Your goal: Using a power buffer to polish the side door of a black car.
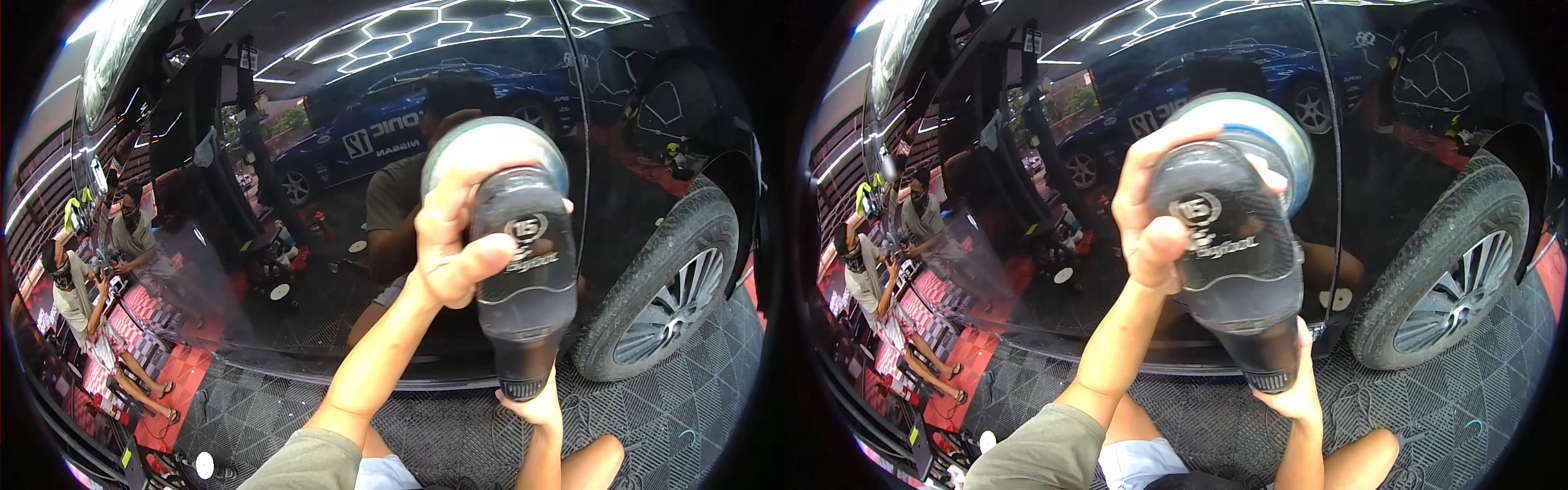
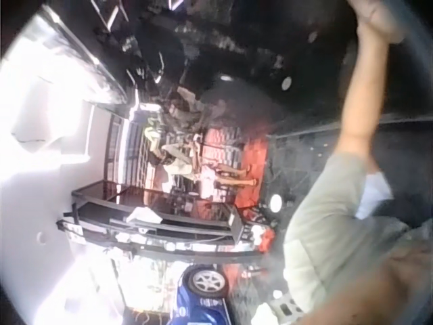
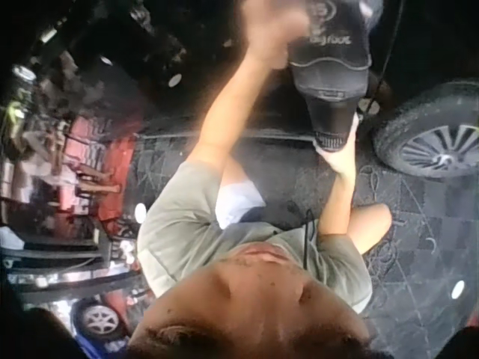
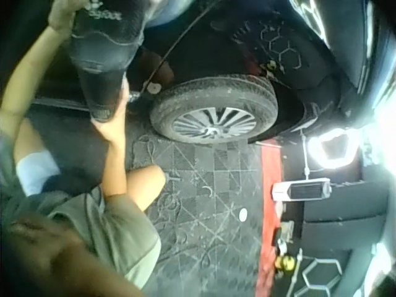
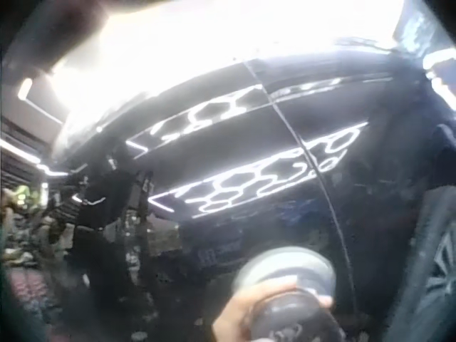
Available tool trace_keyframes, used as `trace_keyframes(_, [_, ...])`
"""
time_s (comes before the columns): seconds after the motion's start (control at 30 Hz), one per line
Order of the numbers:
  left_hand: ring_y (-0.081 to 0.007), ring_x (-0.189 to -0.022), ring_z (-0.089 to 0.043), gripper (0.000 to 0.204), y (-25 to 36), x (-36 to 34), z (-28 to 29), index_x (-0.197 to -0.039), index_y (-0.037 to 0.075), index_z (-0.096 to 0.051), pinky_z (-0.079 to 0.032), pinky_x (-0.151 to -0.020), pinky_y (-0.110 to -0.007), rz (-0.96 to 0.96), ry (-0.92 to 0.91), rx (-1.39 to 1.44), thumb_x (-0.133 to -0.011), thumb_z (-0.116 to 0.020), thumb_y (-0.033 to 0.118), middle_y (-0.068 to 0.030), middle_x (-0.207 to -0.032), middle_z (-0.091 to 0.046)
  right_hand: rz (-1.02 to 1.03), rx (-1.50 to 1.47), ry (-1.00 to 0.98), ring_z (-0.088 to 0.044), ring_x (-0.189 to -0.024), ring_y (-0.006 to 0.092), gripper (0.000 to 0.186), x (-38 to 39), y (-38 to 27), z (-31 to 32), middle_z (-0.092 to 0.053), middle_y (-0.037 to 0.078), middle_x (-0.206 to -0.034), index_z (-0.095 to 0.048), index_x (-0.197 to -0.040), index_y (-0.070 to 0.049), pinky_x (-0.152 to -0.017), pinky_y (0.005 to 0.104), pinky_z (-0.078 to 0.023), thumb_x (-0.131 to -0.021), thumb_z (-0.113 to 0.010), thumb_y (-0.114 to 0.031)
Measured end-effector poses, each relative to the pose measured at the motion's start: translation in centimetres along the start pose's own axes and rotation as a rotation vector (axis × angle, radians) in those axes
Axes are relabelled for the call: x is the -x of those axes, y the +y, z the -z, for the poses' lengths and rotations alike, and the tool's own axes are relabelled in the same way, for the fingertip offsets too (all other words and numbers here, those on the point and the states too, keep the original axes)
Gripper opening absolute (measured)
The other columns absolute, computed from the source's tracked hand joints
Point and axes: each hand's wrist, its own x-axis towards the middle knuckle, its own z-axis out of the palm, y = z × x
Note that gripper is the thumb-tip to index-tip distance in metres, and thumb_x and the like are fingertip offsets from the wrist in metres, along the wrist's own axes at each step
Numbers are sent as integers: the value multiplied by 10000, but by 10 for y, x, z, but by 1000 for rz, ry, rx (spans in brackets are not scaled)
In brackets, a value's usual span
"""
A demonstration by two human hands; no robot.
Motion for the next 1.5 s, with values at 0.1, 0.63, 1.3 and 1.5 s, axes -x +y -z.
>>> trace_keyframes(0.1, [-215,-878,-615,547,-21,-3,-12,-1234,-51,-513,-468,-845,-330,-33,-45,13,-798,-647,252,-148,-996,-634,-71,44,76,-464,-1189,243,1117,9,9,14,-447,124,-1297,-235,-1431,-36,-1025,391,-374,-489,-836,-55])
trace_keyframes(0.63, [-270,-994,-629,614,32,53,55,-1335,-55,-377,-477,-915,-381,-67,-18,48,-898,-606,310,-232,-1116,-609,54,28,-107,-407,-1271,261,1061,-1,-14,-59,-381,137,-1379,-202,-1452,-48,-1067,395,-336,-555,-766,10])
trace_keyframes(1.3, [-259,-1112,-566,776,195,154,206,-1271,-26,-422,-416,-1003,-392,47,724,-640,-826,-635,572,-156,-1017,-645,142,145,-284,-672,-913,390,938,-27,-22,-274,-673,229,-1008,-268,-1443,-122,-799,416,-540,-649,-763,-58])
trace_keyframes(1.5, [-248,-1094,-567,811,178,187,205,-1288,-15,-401,-456,-949,-363,25,831,-564,-812,-636,599,-167,-1029,-635,81,211,-324,-664,-892,411,983,-21,-2,-259,-670,237,-994,-236,-1464,-143,-793,428,-540,-636,-760,-63])
